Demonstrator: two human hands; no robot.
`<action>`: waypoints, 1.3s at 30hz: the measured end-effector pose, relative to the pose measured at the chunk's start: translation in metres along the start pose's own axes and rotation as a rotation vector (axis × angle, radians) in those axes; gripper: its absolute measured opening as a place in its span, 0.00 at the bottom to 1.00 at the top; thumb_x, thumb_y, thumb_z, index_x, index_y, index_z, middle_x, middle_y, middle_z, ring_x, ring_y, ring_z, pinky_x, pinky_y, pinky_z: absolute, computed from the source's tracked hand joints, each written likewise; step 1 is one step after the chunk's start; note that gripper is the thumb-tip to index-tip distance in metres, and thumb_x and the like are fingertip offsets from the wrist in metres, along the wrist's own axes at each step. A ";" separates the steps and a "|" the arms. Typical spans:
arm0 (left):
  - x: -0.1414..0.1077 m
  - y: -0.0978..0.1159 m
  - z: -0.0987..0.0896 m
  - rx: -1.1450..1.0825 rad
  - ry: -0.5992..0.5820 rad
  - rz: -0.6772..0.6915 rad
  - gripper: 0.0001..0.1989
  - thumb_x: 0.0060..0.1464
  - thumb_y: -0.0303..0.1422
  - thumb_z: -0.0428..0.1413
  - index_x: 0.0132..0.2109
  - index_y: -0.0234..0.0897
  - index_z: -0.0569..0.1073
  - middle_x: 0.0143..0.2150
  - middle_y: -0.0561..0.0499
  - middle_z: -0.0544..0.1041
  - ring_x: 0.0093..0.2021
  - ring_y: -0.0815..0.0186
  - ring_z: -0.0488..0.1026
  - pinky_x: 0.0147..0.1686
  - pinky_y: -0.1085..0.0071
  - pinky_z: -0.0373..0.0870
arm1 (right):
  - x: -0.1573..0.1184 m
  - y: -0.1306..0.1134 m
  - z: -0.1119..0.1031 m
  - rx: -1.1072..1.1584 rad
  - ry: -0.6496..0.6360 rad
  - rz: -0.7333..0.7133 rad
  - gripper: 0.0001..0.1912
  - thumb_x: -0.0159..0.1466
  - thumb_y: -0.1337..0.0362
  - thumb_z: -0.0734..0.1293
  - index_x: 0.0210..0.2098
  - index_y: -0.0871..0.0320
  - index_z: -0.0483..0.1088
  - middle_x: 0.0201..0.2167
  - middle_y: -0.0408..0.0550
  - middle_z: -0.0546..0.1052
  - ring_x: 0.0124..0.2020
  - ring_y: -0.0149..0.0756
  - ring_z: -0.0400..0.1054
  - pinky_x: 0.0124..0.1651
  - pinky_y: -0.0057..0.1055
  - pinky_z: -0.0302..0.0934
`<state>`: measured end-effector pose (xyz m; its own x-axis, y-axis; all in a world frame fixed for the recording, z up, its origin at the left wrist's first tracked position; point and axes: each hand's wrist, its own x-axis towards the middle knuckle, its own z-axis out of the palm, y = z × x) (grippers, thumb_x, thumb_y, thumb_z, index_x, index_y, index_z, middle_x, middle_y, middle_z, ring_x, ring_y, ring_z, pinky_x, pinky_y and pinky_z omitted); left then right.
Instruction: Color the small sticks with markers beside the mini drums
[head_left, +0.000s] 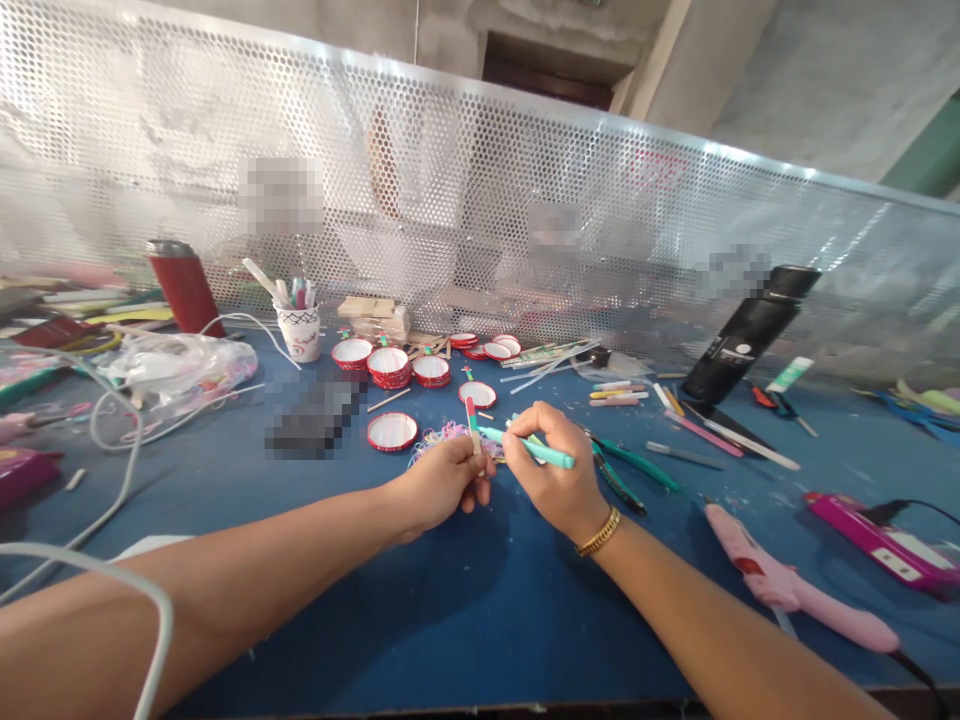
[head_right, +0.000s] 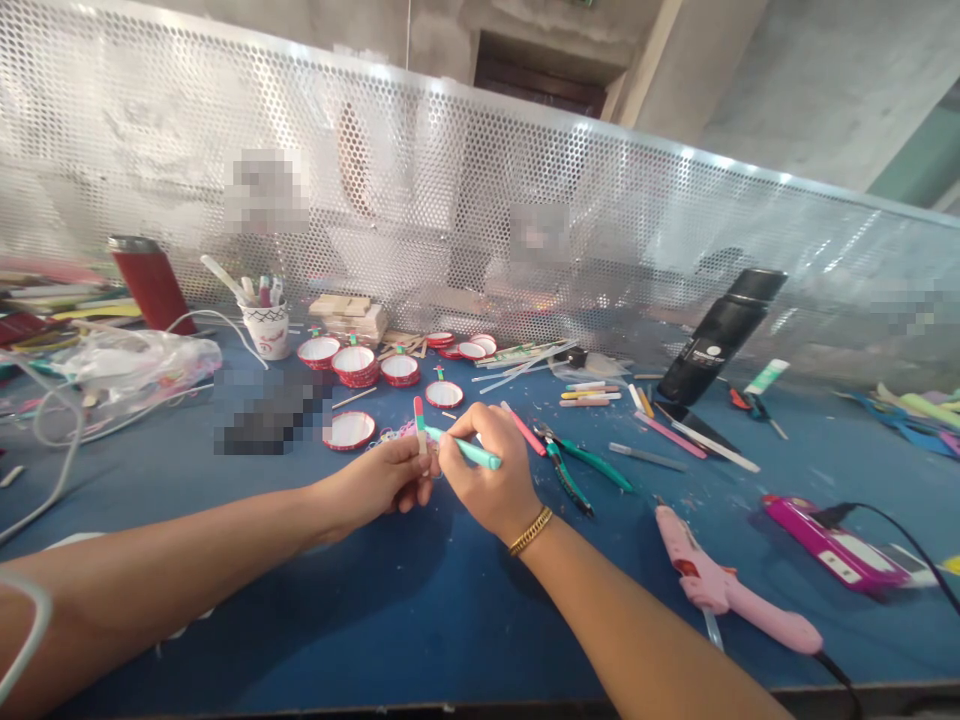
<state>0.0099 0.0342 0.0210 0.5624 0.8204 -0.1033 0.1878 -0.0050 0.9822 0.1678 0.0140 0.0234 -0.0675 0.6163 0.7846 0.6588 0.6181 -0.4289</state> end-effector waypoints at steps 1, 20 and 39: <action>0.000 0.000 0.000 0.007 0.001 -0.001 0.10 0.60 0.34 0.44 0.33 0.35 0.64 0.22 0.56 0.69 0.18 0.76 0.60 0.21 0.77 0.54 | 0.000 0.000 0.000 0.002 -0.006 -0.006 0.06 0.58 0.68 0.63 0.26 0.55 0.63 0.24 0.43 0.70 0.29 0.34 0.63 0.37 0.33 0.59; -0.001 0.000 0.000 0.001 0.005 -0.008 0.09 0.60 0.33 0.44 0.33 0.36 0.65 0.22 0.55 0.69 0.18 0.75 0.61 0.21 0.77 0.54 | 0.000 0.001 0.000 0.002 0.000 0.001 0.06 0.59 0.68 0.63 0.26 0.55 0.63 0.24 0.42 0.70 0.29 0.34 0.63 0.37 0.34 0.59; -0.002 0.004 0.001 -0.035 0.008 -0.022 0.09 0.59 0.35 0.47 0.32 0.36 0.65 0.21 0.56 0.69 0.17 0.76 0.61 0.20 0.78 0.52 | 0.000 0.000 0.000 -0.006 -0.005 0.005 0.05 0.58 0.68 0.64 0.26 0.55 0.63 0.25 0.42 0.70 0.29 0.35 0.64 0.37 0.34 0.59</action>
<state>0.0103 0.0321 0.0246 0.5518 0.8247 -0.1239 0.1717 0.0330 0.9846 0.1674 0.0137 0.0234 -0.0679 0.6220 0.7801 0.6639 0.6118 -0.4301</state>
